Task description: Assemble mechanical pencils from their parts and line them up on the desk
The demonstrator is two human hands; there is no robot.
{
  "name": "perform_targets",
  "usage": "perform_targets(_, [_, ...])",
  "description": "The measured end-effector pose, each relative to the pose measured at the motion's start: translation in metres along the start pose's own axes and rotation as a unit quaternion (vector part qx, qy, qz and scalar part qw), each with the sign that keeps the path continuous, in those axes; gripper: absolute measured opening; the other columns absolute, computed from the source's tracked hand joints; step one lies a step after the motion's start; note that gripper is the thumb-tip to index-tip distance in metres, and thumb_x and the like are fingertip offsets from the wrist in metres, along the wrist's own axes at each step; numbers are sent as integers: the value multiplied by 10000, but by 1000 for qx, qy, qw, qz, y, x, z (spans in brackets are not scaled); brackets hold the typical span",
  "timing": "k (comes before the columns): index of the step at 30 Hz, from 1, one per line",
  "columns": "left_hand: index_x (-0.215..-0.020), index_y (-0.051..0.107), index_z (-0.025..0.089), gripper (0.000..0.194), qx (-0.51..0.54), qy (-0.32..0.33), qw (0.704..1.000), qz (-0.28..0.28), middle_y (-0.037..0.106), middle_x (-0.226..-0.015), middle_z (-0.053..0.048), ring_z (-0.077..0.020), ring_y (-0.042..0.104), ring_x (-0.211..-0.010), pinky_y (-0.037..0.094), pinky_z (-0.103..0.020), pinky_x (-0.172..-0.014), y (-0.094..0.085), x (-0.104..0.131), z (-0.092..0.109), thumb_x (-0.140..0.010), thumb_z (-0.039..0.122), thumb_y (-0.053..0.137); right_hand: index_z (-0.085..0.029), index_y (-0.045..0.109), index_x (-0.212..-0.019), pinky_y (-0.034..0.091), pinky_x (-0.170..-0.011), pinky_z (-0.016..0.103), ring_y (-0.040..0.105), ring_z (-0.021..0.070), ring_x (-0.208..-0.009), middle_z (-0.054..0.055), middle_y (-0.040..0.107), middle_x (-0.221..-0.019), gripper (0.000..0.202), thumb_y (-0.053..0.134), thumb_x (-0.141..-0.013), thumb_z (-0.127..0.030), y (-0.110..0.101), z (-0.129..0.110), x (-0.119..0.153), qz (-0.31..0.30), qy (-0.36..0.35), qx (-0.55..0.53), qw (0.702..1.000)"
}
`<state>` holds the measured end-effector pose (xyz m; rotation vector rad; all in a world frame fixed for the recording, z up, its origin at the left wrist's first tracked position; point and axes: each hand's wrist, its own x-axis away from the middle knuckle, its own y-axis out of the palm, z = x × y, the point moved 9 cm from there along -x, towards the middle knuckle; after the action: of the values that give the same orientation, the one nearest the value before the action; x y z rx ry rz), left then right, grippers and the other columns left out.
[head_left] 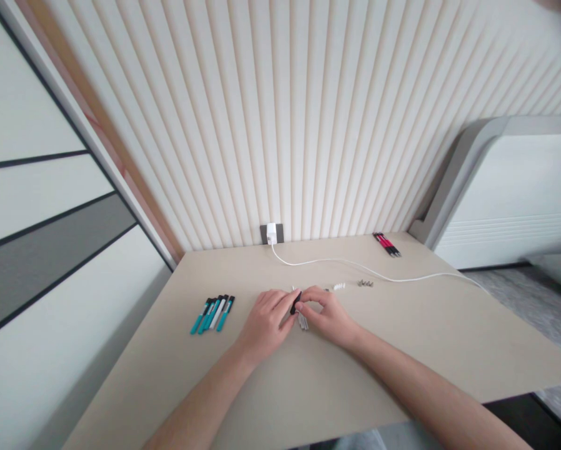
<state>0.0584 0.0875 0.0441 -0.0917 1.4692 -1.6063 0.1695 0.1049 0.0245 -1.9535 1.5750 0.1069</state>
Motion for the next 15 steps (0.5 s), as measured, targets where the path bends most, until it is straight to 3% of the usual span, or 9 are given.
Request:
perform_targets(6, [-1270,529,224,365,6,13,1000,6,656,-1016,-83,-220,586,-953,464,-409,-883,-2,-1,2,-913,170,476,-217,693,-816,466,-811,318,613,177,-848,40,696,-846,191,560,-895,-330,-1,1,0,7,0,6,1000])
perform_targets(15, [-1165,600,213,276,6,-5,1000,27,678,-968,-79,-211,602,-909,471,-388,-840,-6,-1,-2,-937,205,446,-208,686,-860,459,-748,303,612,175,-793,37,703,-838,216,542,-900,-363,-18,18,-1,71,50,27,996])
